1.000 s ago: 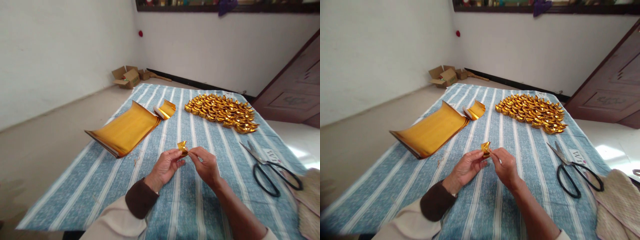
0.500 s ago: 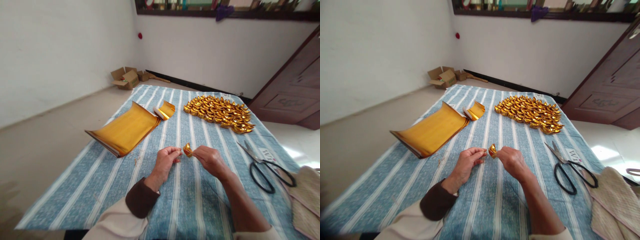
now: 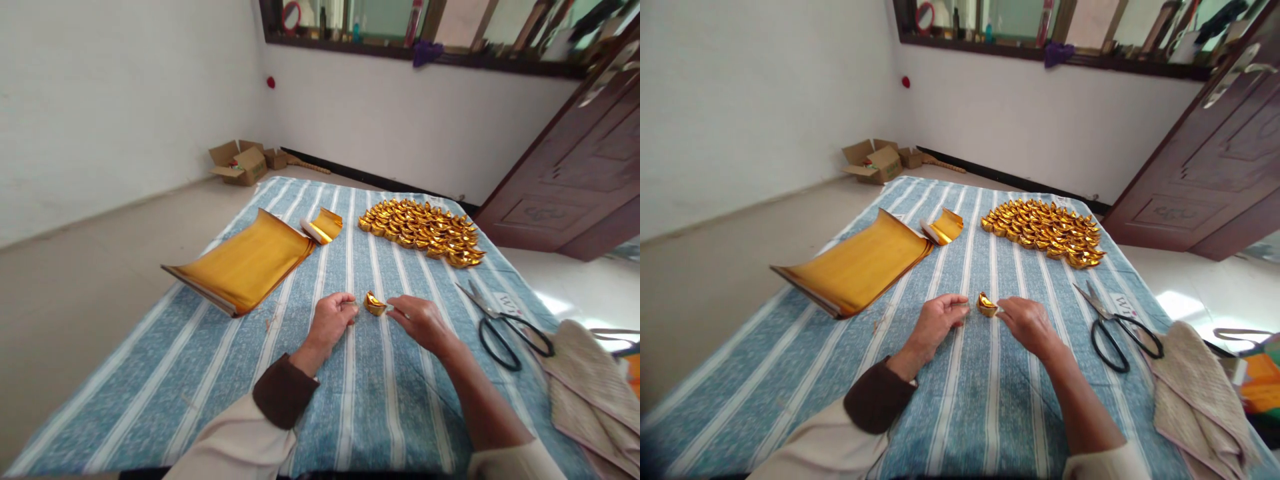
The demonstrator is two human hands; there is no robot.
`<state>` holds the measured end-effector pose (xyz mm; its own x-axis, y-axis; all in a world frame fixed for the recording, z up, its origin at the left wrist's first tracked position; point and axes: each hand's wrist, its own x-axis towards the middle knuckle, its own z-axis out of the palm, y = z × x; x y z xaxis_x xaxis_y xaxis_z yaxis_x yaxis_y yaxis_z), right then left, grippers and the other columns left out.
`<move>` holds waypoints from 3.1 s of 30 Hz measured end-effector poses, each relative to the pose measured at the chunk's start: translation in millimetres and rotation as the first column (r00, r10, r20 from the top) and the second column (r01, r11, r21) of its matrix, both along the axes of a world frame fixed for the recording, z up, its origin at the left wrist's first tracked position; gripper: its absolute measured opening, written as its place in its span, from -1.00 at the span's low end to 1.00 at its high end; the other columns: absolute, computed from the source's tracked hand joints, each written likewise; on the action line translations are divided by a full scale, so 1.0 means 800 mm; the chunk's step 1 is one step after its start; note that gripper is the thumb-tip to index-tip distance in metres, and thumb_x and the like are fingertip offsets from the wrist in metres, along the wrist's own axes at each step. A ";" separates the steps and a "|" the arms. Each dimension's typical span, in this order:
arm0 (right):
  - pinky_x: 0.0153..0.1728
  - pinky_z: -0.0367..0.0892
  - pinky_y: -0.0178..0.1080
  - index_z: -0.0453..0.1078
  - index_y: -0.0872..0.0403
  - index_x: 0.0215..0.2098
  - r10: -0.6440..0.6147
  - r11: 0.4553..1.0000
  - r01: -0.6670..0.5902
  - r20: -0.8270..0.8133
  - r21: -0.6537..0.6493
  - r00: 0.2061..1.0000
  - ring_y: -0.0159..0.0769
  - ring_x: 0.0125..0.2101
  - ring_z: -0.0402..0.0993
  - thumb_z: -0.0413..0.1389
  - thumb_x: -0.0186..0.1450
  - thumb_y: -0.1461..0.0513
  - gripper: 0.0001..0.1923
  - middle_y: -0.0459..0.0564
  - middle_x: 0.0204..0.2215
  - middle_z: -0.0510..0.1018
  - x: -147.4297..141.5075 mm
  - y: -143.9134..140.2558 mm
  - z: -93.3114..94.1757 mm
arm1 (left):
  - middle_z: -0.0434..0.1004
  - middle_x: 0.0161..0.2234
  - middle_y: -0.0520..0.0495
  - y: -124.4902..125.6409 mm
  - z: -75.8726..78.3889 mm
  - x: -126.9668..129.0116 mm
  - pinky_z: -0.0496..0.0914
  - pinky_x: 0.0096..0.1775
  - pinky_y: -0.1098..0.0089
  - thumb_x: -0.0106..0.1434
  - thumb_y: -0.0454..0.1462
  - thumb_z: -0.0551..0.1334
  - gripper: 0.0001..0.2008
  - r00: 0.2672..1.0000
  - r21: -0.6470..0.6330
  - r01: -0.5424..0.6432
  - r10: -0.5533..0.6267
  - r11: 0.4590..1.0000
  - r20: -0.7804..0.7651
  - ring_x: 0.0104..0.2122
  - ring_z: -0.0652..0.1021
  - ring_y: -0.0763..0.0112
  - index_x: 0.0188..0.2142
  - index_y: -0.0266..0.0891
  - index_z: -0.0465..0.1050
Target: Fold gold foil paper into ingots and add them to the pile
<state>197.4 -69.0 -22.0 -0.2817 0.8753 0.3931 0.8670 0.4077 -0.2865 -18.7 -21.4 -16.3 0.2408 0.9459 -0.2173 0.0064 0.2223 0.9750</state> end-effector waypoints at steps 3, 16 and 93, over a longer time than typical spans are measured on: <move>-0.46 0.25 -0.32 0.49 0.14 -0.12 -0.193 0.973 0.148 -0.272 -0.178 0.943 -0.38 -0.56 0.38 0.14 0.30 0.14 -0.72 -0.11 -0.56 0.51 -0.005 -0.002 -0.007 | 0.56 -0.44 0.01 0.011 -0.010 0.004 0.31 -0.46 0.47 -0.06 -0.38 0.31 -0.61 0.991 0.086 0.100 -0.092 0.991 -0.097 -0.57 0.43 0.50 -0.16 -0.29 0.53; -0.55 0.15 -0.35 0.53 0.11 -0.29 -0.317 0.926 0.136 -0.529 -0.353 0.787 -0.43 -0.63 0.26 0.14 0.19 0.11 -0.74 -0.20 -0.69 0.36 -0.052 0.000 -0.003 | 0.49 -0.52 0.06 0.043 -0.005 0.016 0.24 -0.43 0.46 -0.11 -0.39 0.22 -0.84 0.911 0.312 0.361 -0.261 0.879 -0.320 -0.50 0.43 0.42 -0.46 -0.24 0.52; -0.42 0.20 -0.37 0.51 0.11 -0.45 -0.297 0.932 0.218 -0.267 -0.289 0.917 -0.37 -0.51 0.42 0.02 0.20 0.37 -0.78 -0.10 -0.58 0.51 0.015 0.082 0.015 | 0.48 -0.40 -0.05 0.041 -0.029 0.002 0.35 -0.30 0.38 0.12 -0.29 0.13 -0.82 0.923 0.431 0.269 -0.102 0.861 -0.371 -0.41 0.48 0.36 -0.40 -0.26 0.51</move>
<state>209.5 -3.7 -10.1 0.0639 0.9810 0.1834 0.7877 0.0633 -0.6128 -16.7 11.5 -39.7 0.4165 0.8983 0.1399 0.3347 -0.2946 0.8951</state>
